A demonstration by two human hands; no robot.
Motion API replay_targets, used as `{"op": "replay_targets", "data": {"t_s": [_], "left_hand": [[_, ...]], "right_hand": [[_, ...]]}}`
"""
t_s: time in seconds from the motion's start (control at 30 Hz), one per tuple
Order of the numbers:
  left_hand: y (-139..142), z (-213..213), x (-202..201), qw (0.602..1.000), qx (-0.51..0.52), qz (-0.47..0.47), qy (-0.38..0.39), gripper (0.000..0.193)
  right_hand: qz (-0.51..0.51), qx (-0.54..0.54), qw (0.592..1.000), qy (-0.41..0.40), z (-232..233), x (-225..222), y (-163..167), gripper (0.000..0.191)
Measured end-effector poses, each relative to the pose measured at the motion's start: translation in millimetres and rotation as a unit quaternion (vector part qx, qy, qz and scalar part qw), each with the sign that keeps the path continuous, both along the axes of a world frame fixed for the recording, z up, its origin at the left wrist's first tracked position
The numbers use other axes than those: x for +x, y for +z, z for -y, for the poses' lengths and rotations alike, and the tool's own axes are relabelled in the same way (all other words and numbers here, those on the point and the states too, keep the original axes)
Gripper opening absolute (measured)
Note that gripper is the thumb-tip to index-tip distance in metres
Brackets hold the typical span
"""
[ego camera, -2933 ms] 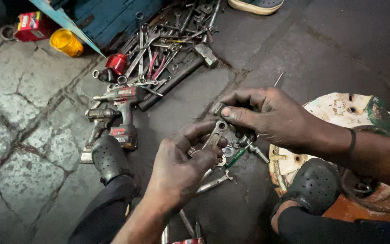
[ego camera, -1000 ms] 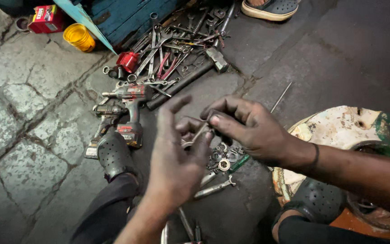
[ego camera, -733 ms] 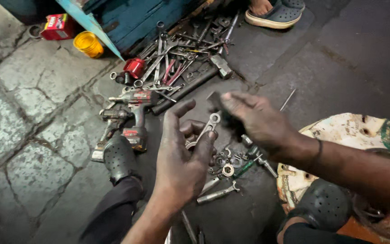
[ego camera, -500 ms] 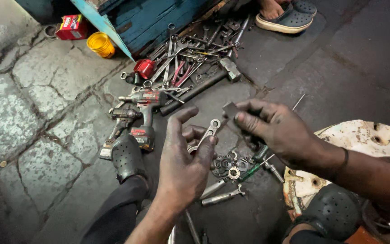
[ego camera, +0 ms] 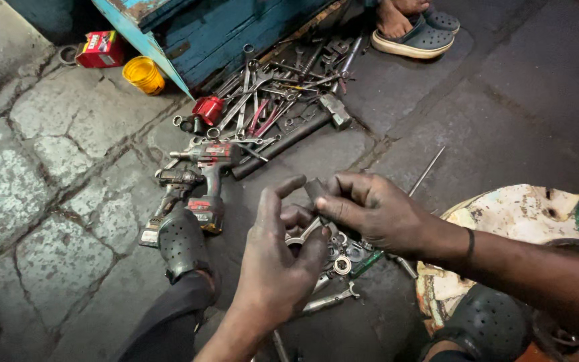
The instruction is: The person sits on the floor and uses a wrench to tighten a bolt on a metal mechanical part. They repeatedly adjust the wrench and the part, turning it over to access different angles while surrounded by various tools.
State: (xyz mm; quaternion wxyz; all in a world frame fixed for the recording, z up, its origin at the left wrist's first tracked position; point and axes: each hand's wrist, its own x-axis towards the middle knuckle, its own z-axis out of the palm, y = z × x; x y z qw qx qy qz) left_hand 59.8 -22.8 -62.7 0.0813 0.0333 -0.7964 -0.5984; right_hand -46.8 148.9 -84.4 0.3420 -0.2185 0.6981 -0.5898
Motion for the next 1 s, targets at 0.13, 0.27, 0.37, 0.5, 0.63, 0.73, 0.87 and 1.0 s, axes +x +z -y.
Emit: {"op": "replay_targets", "data": {"t_s": [0.13,0.27,0.37,0.5,0.63,0.73,0.87,1.0], "left_hand": [[0,3,-2,0.995,0.095,0.021,0.004,0.066],[1,1,-2,1.000,0.024,-0.014,-0.010,0.067],[1,-1,-3,0.997,0.070,0.016,-0.012,0.067],[2,0,-3,0.996,0.085,0.020,-0.017,0.067],[2,0,-2,0.999,0.017,-0.017,-0.034,0.067],[2,1,-1,0.998,0.054,0.006,-0.021,0.067],[1,0,-1,0.999,0.004,-0.012,-0.032,0.069],[1,-1,0,1.000,-0.002,0.019,-0.019,0.068]], "right_hand": [[-0.031,-0.047,0.996,0.063,-3,-3,5,0.022],[-0.063,0.058,0.996,0.011,-5,-2,8,0.021],[-0.065,0.066,0.996,-0.012,-3,-1,8,0.033],[-0.071,-0.025,0.996,0.056,-1,-1,7,0.025],[-0.072,0.065,0.995,0.001,-1,0,8,0.029],[-0.092,0.056,0.994,0.029,-2,1,10,0.025],[-0.103,0.052,0.993,0.020,0,4,11,0.027],[-0.065,0.016,0.998,0.009,1,4,12,0.027]]}}
